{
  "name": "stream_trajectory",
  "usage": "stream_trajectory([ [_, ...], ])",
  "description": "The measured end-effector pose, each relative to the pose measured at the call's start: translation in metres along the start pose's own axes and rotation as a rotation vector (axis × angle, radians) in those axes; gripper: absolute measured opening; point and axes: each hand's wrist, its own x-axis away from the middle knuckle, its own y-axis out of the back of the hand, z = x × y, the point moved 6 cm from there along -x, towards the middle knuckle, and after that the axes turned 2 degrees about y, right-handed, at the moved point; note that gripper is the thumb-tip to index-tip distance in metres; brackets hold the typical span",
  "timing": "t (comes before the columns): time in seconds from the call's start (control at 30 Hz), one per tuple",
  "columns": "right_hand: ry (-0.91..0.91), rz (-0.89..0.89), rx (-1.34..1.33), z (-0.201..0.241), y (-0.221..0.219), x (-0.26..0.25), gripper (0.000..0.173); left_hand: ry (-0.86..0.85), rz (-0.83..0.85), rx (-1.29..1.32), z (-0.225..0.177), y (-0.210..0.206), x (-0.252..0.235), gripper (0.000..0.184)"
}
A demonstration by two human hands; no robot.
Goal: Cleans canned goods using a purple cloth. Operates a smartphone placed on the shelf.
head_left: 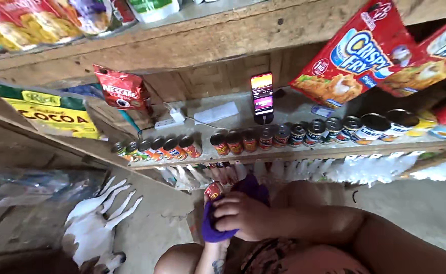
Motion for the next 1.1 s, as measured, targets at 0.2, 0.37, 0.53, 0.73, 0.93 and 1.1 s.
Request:
stream_trajectory([
  [0.2,-0.034,0.06,-0.059,-0.01,-0.009,0.003,0.022,-0.021,-0.075,-0.082,0.007,0.008,0.003,0.031],
  [0.37,-0.017,0.015,-0.115,-0.02,0.005,-0.019,0.022,-0.052,-0.07,-0.14,-0.013,-0.01,-0.002,0.032],
  [0.53,-0.157,0.097,-0.182,-0.038,0.007,-0.022,0.031,0.122,-0.012,-0.086,-0.002,-0.024,0.009,0.06],
  [0.73,-0.17,0.11,-0.184,-0.042,-0.006,-0.012,0.027,0.213,-0.047,-0.07,0.011,-0.014,0.008,0.062],
  [0.93,-0.127,0.097,-0.172,-0.034,0.001,-0.018,0.028,0.213,-0.058,-0.04,0.004,-0.018,0.012,0.063],
  [1.1,-0.144,0.108,-0.173,-0.038,-0.003,-0.01,0.029,0.234,-0.046,-0.019,0.013,-0.017,0.013,0.065],
])
